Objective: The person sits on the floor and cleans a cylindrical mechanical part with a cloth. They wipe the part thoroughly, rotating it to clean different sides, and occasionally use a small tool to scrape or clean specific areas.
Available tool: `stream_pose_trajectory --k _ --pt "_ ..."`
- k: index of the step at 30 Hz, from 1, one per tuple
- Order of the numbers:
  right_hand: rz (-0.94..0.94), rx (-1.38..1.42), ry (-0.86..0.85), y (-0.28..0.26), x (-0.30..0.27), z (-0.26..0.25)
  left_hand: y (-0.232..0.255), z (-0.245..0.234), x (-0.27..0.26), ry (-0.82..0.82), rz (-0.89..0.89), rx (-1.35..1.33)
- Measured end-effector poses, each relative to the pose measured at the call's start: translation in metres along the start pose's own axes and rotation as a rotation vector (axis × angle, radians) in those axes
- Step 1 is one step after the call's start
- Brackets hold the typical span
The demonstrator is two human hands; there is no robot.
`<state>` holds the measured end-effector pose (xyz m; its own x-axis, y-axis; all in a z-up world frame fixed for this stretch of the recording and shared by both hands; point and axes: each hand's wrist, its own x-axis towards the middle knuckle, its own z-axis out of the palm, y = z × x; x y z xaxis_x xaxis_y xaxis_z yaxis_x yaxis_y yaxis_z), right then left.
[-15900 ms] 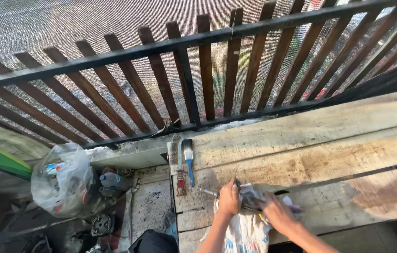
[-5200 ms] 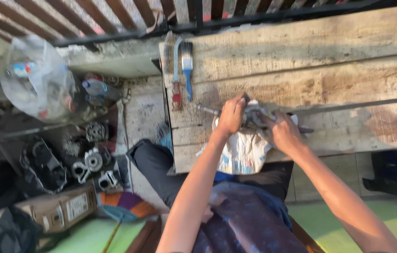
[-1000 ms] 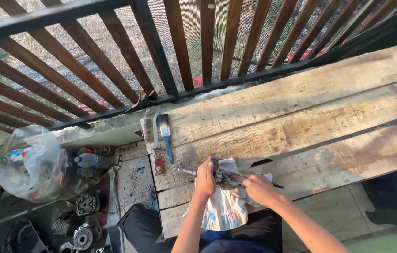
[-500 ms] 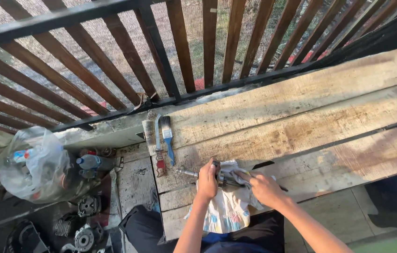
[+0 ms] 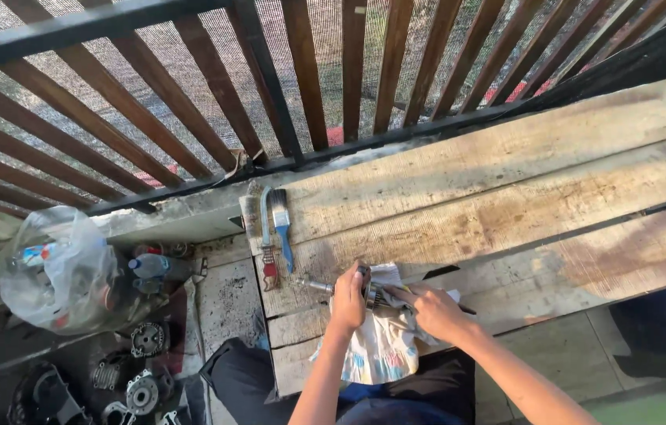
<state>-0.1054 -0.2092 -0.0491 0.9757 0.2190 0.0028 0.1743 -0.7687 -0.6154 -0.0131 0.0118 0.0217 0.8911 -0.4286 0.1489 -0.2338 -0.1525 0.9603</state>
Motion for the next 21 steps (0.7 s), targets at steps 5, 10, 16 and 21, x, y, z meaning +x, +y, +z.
stream_pose_trajectory --k 5,10,16,21 --pt "-0.019 -0.169 -0.042 0.005 -0.005 0.006 0.0 -0.001 -0.004 0.004 0.009 0.005" --pt "0.016 -0.218 -0.075 -0.006 -0.008 0.003 0.018 -0.005 -0.01 0.008 0.007 0.01" --pt "0.053 -0.13 -0.119 -0.024 -0.009 -0.009 0.013 -0.003 -0.015 0.012 0.015 0.004" --pt "0.049 -0.111 -0.151 -0.019 -0.014 -0.002 0.01 -0.002 -0.017 -0.008 -0.026 0.034"
